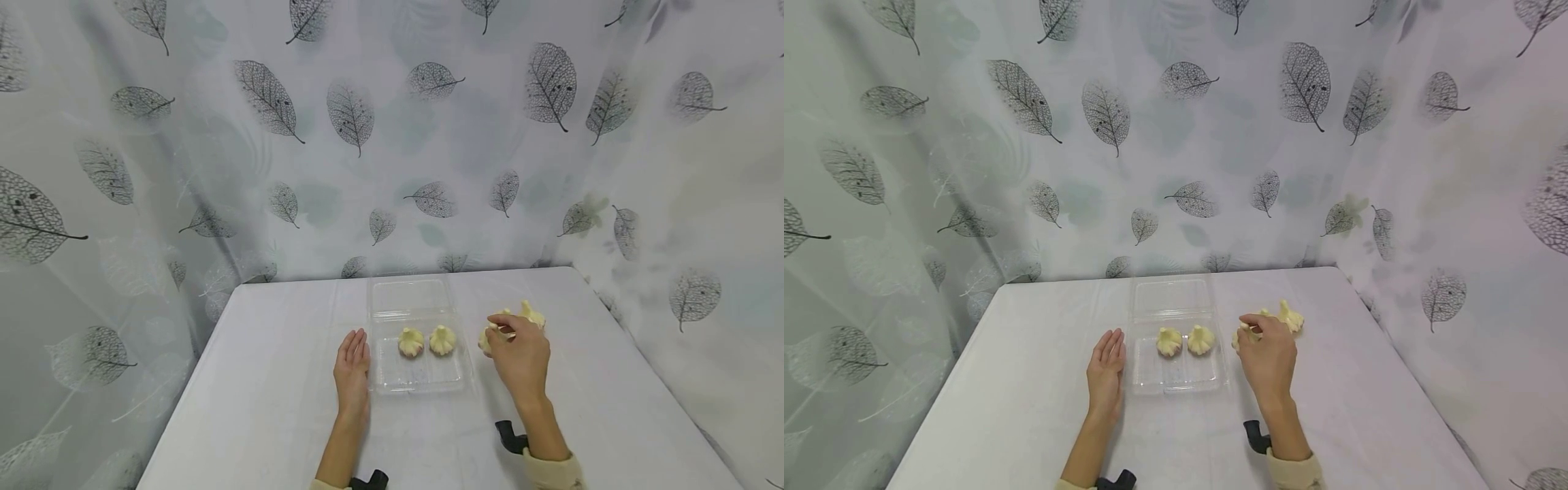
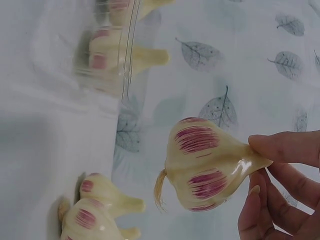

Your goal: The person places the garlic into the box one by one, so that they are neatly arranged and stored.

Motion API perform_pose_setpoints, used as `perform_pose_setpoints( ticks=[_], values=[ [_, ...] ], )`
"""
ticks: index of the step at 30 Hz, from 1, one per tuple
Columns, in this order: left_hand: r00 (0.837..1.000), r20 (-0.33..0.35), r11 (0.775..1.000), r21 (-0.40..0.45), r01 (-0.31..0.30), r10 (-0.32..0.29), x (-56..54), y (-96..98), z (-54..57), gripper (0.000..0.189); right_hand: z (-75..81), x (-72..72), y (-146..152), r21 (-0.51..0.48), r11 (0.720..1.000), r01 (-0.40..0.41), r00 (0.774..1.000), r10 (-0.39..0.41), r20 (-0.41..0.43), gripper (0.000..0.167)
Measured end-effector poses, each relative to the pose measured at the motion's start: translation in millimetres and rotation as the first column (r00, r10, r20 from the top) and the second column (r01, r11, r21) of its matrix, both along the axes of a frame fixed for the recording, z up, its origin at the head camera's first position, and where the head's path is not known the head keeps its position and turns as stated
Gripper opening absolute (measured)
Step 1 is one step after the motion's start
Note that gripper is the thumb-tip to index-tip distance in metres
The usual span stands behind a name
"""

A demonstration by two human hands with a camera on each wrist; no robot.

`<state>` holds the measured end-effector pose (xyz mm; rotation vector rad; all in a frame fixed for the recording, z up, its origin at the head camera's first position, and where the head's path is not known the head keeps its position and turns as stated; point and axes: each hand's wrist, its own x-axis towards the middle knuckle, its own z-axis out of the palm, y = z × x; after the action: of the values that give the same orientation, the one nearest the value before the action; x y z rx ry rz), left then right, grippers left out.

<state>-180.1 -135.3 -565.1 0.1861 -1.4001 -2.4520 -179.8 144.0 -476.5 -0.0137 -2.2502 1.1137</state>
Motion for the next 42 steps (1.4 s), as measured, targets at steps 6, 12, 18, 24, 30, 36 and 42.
perform_pose_setpoints(
  ticks=[6,12,18,24,30,36,42],
  values=[
    [1.000,0.002,1.000,0.018,-0.001,0.001,-1.0,1.1,0.2,0.056,1.2,-1.4,-11.4,0.004,0.999,-0.041,0.999,0.041,-0.006,0.019],
    [1.000,-0.007,1.000,0.020,0.005,-0.004,-1.4,1.0,0.3,0.057,2.8,-1.0,-23.1,-0.011,0.997,-0.071,0.997,0.071,0.042,0.017],
    [1.000,-0.007,1.000,0.026,0.009,-0.009,-1.5,1.4,1.2,0.059,1.6,-1.9,-31.1,-0.014,0.995,-0.104,0.994,0.104,0.037,0.018],
    [1.000,-0.009,1.000,0.022,0.002,-0.002,-0.8,1.3,1.1,0.057,-2.1,-3.8,-43.5,0.042,0.991,-0.129,0.992,0.129,0.011,0.020],
    [1.000,-0.005,1.000,0.023,0.004,-0.004,-1.0,1.2,0.7,0.059,-6.6,-5.4,-55.1,0.067,0.983,-0.171,0.985,0.173,-0.018,0.020],
    [1.000,-0.011,1.000,0.020,0.009,-0.009,-1.0,0.4,0.4,0.061,-9.9,-8.7,-62.9,0.094,0.977,-0.189,0.981,0.193,-0.033,0.021],
    [1.000,-0.016,1.000,0.019,0.012,-0.012,-0.5,-1.1,0.2,0.061,-10.3,-9.3,-70.1,0.093,0.972,-0.215,0.976,0.218,-0.020,0.020]
  ],
)
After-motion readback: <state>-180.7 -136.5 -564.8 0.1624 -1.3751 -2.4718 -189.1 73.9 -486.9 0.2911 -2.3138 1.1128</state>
